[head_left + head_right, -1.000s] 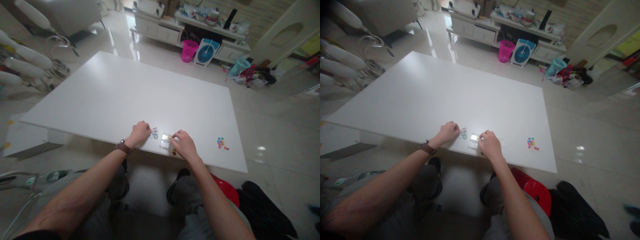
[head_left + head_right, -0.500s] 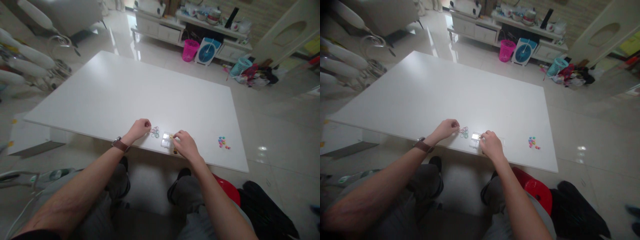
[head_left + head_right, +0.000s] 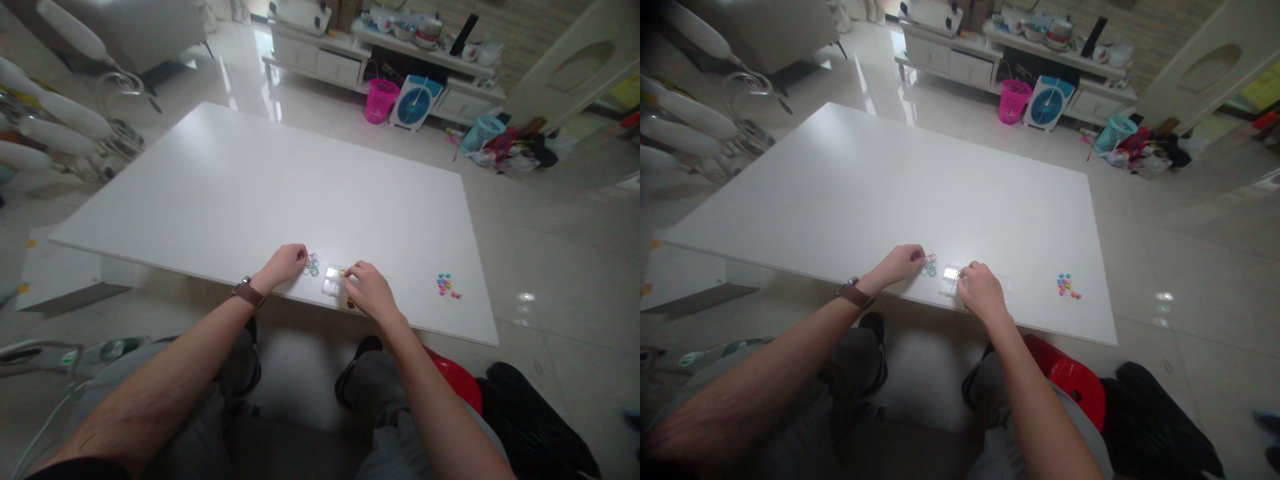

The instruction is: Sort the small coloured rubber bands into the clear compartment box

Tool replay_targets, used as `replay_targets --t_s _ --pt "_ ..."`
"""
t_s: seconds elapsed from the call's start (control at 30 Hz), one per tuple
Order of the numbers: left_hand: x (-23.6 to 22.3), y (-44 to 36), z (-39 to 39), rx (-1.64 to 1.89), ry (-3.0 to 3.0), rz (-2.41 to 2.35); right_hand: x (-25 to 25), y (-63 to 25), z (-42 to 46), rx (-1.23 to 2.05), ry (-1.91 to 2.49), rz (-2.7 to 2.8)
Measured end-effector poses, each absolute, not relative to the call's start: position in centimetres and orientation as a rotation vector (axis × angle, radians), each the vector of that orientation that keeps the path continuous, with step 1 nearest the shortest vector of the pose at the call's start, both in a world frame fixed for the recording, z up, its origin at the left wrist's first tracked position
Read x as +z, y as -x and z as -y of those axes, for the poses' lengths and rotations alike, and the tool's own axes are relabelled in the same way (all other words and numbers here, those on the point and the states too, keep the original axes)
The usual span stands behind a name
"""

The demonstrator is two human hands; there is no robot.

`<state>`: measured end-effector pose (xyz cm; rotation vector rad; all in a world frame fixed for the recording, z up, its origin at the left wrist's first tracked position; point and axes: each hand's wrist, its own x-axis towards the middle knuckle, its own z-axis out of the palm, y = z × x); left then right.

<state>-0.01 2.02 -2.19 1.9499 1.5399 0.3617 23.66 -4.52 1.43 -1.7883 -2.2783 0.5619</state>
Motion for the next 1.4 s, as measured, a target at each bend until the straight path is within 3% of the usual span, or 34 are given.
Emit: replay_targets --t_s 0.67,1.07,1.4 --pt "-4.5 -0.4 -1.8 0.321 -2.129 -1.624 1.1 -23.7 4.6 0.55 1.775 2.345" --pt "-0.6 0.2 -2.9 0.654 -1.359 -1.269 1.5 -23.7 4.7 0.563 1.773 2.353" --pt "1.2 4.0 -3.7 0.522 -1.651 -1.638 1.1 -23.7 4.5 0.59 1.8 2.378"
